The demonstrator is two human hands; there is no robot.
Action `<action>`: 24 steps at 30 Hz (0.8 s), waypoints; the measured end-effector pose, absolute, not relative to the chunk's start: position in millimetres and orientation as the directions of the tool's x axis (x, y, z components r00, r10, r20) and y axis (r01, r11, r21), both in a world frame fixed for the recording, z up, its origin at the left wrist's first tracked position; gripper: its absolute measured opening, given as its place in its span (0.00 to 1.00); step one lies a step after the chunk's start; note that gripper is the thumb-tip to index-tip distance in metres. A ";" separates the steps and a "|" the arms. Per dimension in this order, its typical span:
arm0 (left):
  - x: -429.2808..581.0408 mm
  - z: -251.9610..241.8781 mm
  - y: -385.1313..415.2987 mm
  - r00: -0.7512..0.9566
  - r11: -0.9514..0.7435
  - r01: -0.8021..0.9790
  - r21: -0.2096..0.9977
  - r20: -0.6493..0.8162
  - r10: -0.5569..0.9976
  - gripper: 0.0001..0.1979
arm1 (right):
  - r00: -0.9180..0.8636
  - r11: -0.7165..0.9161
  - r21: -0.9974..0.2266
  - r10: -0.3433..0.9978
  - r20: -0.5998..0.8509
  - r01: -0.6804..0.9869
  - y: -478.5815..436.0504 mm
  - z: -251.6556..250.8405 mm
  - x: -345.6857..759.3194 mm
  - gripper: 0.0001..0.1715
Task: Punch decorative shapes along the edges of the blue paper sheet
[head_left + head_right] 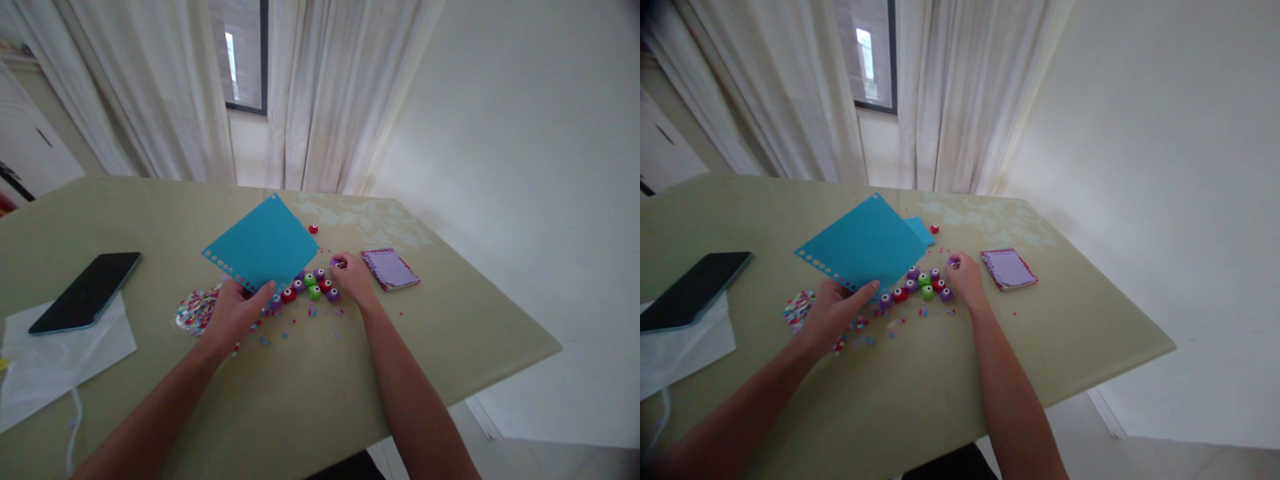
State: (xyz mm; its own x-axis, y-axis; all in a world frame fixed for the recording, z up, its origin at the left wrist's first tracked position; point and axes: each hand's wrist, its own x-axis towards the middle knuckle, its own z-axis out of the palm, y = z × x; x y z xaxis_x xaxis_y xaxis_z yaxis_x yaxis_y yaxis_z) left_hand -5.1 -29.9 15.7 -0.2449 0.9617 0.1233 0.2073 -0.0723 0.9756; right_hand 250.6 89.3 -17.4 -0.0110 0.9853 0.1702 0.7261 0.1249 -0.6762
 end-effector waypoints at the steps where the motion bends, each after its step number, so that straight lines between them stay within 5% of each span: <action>1: -6.9 13.9 -29.2 -0.246 -0.044 0.203 0.978 0.094 0.965 0.15 | -0.033 0.129 -0.670 0.987 0.154 0.731 89.4 -19.1 249.8 0.17; 5: -13.0 11.4 -27.7 -0.280 -0.036 0.173 0.984 0.084 0.956 0.15 | -0.111 0.175 -0.676 0.984 0.137 0.716 88.6 -20.2 247.6 0.11; 19: -24.9 1.1 -16.1 -0.396 -0.037 0.030 0.999 0.046 0.917 0.23 | -0.316 0.357 -0.669 0.930 0.189 0.652 80.7 -15.0 232.9 0.14; 24: -24.3 4.9 -14.7 -0.544 -0.106 -0.004 0.994 0.087 0.834 0.19 | -0.353 0.358 -0.775 0.917 0.187 0.521 79.3 -19.0 225.2 0.17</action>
